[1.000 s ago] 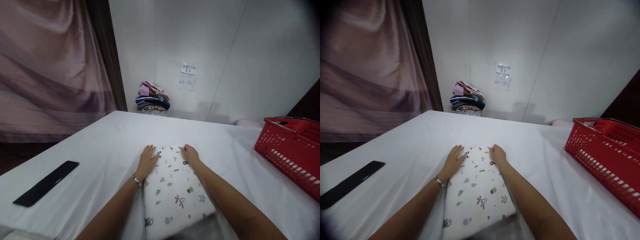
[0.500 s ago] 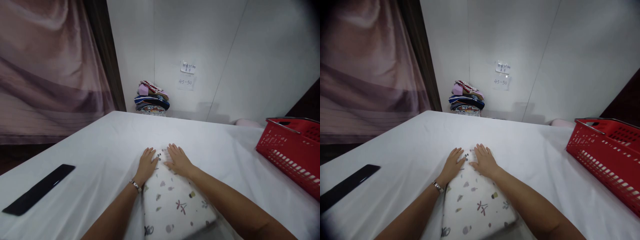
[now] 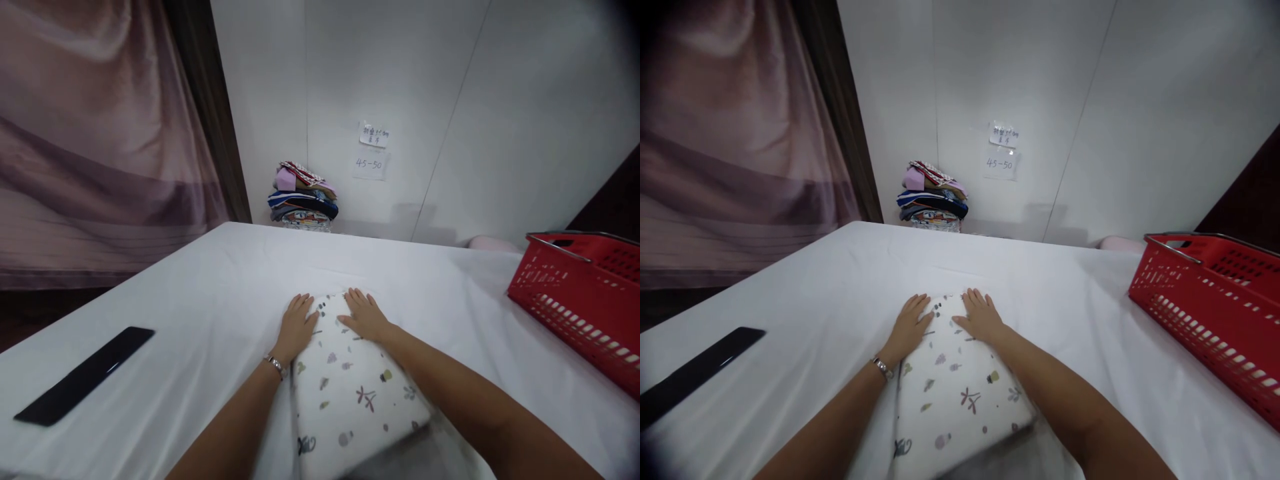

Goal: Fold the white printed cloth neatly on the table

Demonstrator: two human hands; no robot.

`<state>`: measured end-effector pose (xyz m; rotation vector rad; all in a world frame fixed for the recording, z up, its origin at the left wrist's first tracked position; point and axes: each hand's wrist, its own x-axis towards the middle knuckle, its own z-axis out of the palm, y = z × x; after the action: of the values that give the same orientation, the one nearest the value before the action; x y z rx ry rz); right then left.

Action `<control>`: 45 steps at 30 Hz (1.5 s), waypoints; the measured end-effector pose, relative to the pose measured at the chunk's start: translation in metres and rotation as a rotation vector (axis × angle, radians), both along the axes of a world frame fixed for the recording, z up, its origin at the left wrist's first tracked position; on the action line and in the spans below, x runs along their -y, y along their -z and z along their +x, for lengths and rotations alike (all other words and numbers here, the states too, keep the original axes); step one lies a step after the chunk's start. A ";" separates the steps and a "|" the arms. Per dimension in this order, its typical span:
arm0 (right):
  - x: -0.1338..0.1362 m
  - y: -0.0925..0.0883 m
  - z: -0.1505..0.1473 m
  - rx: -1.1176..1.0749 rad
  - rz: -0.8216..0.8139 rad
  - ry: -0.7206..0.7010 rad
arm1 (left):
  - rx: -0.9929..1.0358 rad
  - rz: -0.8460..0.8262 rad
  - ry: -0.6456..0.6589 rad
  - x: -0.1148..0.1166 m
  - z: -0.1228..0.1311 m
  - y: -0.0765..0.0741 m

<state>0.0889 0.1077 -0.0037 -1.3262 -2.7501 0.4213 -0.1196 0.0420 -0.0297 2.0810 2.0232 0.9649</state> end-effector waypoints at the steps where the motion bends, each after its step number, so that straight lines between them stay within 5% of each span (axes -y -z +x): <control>1: -0.001 -0.001 0.001 0.001 -0.025 0.010 | 0.006 0.003 0.001 0.000 0.000 0.000; 12: -0.007 0.005 0.007 -0.144 -0.084 0.083 | 0.211 0.013 -0.056 0.001 0.003 0.000; 16: -0.002 -0.008 0.025 -0.455 -0.267 0.193 | 0.495 0.009 -0.208 0.017 0.000 -0.016; 20: 0.025 -0.013 0.058 -0.661 -0.478 0.427 | 0.865 -0.274 -0.266 0.052 -0.001 -0.039; 28: 0.073 -0.004 0.095 -0.742 -0.639 0.579 | 1.234 -0.586 -0.168 0.108 0.018 -0.051; 35: 0.073 -0.021 0.094 -0.673 -0.854 0.609 | 1.332 -0.571 -0.083 0.108 0.031 -0.048; 45: 0.074 -0.019 0.099 -0.852 -1.207 0.544 | 1.476 -0.553 -0.050 0.110 0.035 -0.051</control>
<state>0.1883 0.0334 0.0155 -1.3859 -1.2513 2.1064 -0.0844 -0.0685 0.0213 0.5605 1.2188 1.1683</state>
